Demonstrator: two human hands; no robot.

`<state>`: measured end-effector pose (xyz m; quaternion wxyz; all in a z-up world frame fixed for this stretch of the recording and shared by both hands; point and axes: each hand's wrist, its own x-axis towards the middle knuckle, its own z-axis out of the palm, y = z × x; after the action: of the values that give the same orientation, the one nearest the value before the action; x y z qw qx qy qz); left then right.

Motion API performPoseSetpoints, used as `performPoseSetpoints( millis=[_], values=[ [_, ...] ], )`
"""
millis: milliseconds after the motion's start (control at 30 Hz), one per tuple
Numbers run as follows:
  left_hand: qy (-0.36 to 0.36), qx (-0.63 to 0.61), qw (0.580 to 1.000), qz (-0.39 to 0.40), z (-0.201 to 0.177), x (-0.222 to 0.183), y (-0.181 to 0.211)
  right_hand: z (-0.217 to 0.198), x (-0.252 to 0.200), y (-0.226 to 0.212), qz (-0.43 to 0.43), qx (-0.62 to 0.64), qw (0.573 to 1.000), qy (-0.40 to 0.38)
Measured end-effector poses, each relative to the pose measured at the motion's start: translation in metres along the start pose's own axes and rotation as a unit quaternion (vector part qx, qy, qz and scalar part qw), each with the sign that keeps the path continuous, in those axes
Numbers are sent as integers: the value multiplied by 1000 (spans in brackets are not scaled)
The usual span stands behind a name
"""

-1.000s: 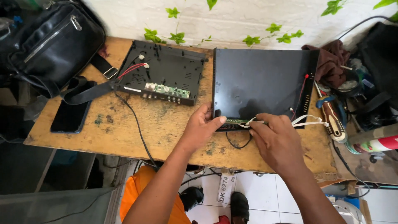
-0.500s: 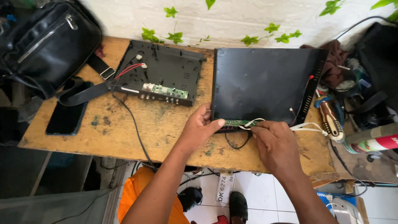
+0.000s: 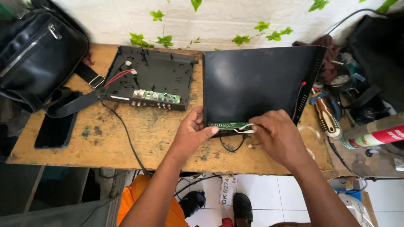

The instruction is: Disassembling an electronic device by unscrewing the base and removing the top casing.

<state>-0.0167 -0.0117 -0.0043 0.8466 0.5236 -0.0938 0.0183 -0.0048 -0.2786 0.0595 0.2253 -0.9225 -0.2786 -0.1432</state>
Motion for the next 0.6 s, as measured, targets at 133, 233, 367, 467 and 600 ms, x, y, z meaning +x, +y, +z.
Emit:
performPoseSetpoints(
  millis=[133,233,367,467,600],
  values=[
    [7,-9,1000,5,1,-1,4,13,-24,-1,-45,-26,999,13],
    [8,2,1000,6,1,-3,6,27,-45,-4,-73,-66,995,10],
    [-17,42,999,-28,3,-5,10,24,-48,-29,-121,-83,986,78],
    [-6,43,998,-42,6,-5,14,29,-51,-32,-119,-86,985,92],
    [9,37,998,-51,4,-4,10,33,-53,-32,-117,-42,987,104]
  ],
)
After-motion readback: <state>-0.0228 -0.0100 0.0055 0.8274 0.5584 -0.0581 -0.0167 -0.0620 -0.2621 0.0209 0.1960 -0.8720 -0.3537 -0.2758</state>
